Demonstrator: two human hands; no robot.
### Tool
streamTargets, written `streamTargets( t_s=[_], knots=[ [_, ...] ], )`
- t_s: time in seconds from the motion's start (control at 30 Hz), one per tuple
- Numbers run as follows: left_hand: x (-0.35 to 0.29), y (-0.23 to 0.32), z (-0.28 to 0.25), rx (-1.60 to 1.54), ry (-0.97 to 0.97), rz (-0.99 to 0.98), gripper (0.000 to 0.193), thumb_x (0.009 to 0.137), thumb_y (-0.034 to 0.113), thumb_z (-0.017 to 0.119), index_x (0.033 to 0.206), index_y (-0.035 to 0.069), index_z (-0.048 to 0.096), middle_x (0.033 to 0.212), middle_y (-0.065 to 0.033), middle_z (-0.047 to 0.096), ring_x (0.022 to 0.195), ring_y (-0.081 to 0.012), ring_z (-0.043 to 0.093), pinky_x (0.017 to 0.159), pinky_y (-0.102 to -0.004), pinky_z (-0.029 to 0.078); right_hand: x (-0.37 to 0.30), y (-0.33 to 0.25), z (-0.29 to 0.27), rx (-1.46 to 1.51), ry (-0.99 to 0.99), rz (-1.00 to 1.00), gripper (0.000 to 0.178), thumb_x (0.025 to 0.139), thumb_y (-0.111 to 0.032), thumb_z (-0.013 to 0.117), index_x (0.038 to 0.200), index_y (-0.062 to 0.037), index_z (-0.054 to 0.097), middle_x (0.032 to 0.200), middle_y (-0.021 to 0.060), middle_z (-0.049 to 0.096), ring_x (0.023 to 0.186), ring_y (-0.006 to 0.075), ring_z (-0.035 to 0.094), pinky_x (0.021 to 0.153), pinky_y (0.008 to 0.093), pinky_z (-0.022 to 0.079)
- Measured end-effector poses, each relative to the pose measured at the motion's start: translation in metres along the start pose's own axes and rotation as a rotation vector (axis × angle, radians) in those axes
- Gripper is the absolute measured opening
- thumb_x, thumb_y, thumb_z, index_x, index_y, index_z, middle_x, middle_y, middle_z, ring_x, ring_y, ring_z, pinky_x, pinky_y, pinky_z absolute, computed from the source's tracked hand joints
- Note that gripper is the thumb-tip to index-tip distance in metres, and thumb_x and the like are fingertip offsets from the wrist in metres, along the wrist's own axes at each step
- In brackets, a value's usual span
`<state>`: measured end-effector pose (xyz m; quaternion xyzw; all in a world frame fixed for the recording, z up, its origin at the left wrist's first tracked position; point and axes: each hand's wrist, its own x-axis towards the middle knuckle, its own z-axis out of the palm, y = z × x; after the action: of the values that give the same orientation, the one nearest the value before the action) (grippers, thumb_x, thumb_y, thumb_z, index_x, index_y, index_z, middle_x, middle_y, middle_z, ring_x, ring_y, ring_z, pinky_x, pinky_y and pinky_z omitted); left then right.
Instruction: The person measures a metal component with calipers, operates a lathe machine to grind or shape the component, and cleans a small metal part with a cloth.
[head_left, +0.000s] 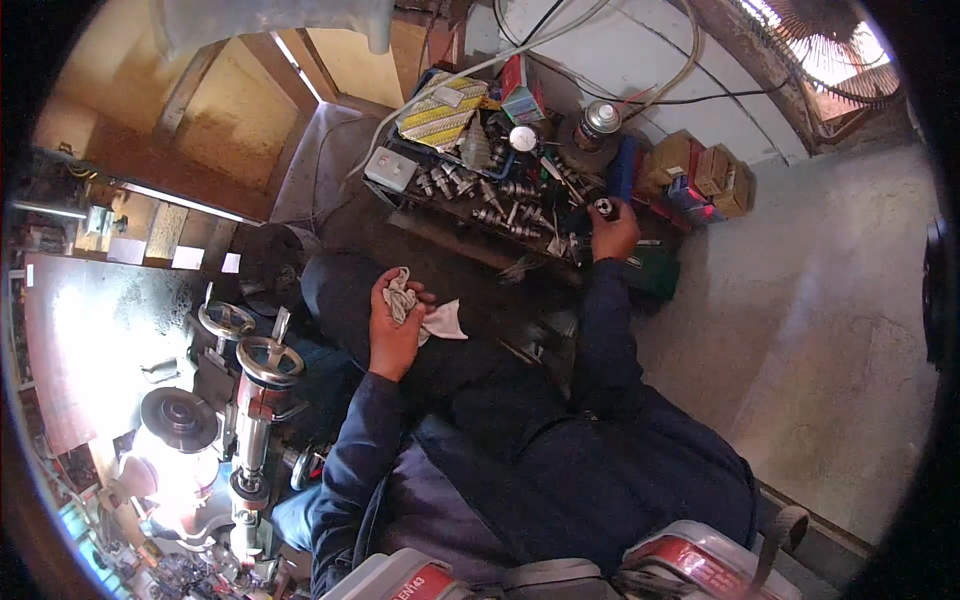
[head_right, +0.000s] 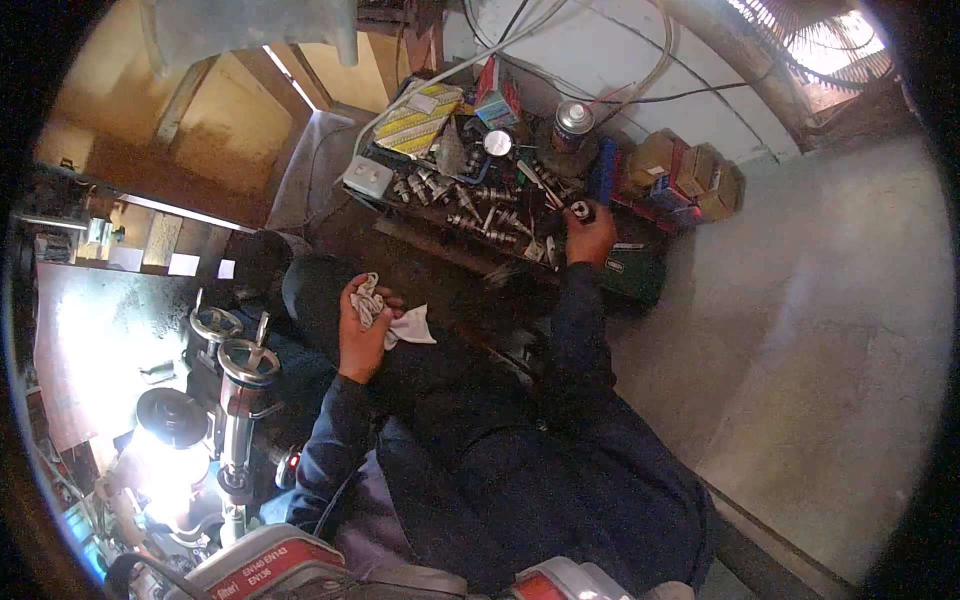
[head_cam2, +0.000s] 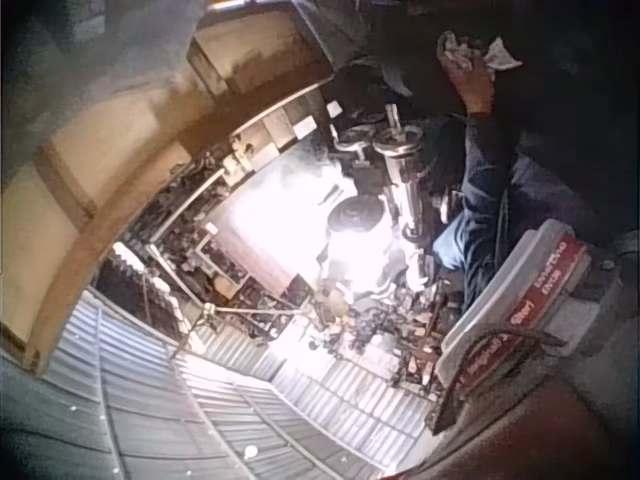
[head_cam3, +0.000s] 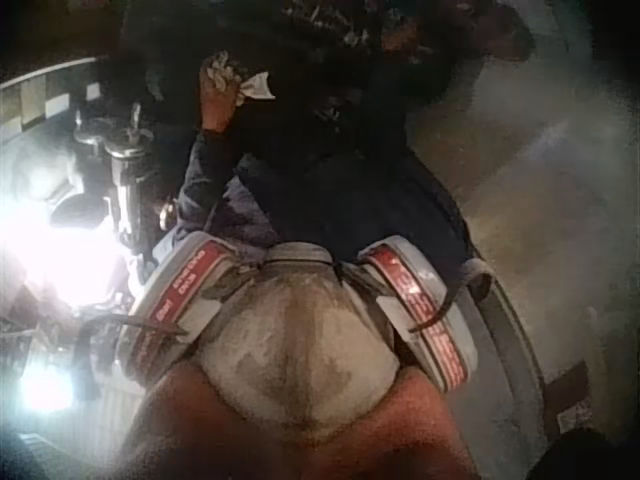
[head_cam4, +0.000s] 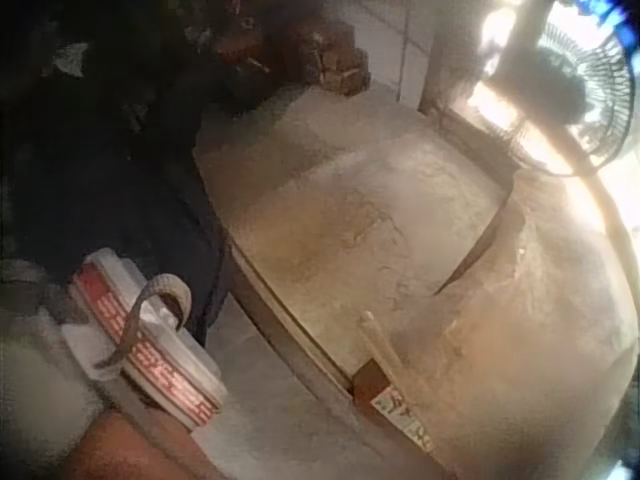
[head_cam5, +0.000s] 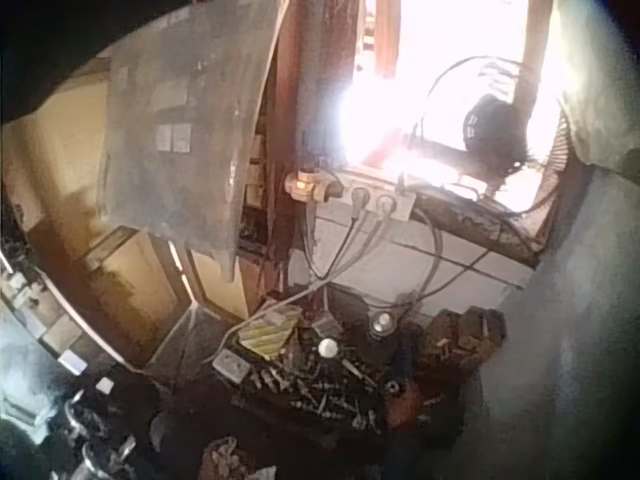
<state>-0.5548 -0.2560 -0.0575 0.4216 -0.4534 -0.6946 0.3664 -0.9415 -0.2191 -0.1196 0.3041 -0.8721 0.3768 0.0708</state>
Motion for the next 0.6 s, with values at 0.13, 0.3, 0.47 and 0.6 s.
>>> streamTargets(
  t_s=[0.13, 0.3, 0.47, 0.6],
  knots=[
    [-0.006, 0.012, 0.006, 0.018, 0.028, -0.017, 0.055, 0.092, -0.010, 0.053, 0.140, 0.005, 0.030, 0.115, -0.0139, 0.058, 0.092, -0.0183, 0.064, 0.078, -0.0324, 0.056, -0.001, -0.007, -0.008, 0.147, 0.191, -0.048, 0.041, 0.071, -0.017, 0.086, 0.104, -0.0034, 0.065, 0.102, 0.0156, 0.065, 0.100, 0.0334, 0.063, 0.085, 0.0459, 0.050],
    [-0.009, 0.013, 0.005, 0.054, 0.072, -0.062, 0.032, 0.097, 0.000, 0.055, 0.125, 0.001, 0.042, 0.094, -0.0130, 0.065, 0.068, -0.0156, 0.065, 0.057, -0.0295, 0.052, 0.006, 0.012, -0.015, 0.009, 0.289, -0.041, 0.037, 0.073, -0.013, 0.083, 0.101, -0.0007, 0.062, 0.106, 0.0188, 0.061, 0.106, 0.0377, 0.057, 0.086, 0.0494, 0.047],
    [-0.025, 0.003, 0.005, 0.329, 0.123, -0.106, 0.018, 0.093, 0.018, 0.068, 0.090, 0.001, 0.061, 0.068, -0.0095, 0.066, 0.057, -0.0147, 0.064, 0.050, -0.0297, 0.048, 0.005, 0.069, -0.005, -0.140, 0.240, 0.042, 0.033, 0.071, -0.011, 0.083, 0.094, -0.0015, 0.060, 0.100, 0.0180, 0.060, 0.102, 0.0399, 0.057, 0.081, 0.0506, 0.047],
    [-0.037, 0.001, 0.016, 0.744, 0.093, 0.229, 0.024, 0.085, 0.027, 0.076, 0.089, 0.006, 0.066, 0.076, -0.0119, 0.067, 0.065, -0.0221, 0.067, 0.055, -0.0357, 0.051, 0.007, 0.076, -0.004, -0.363, 0.044, 0.129, 0.038, 0.071, -0.022, 0.083, 0.098, -0.0023, 0.063, 0.104, 0.0193, 0.062, 0.102, 0.0399, 0.059, 0.083, 0.0498, 0.047]
  ],
)
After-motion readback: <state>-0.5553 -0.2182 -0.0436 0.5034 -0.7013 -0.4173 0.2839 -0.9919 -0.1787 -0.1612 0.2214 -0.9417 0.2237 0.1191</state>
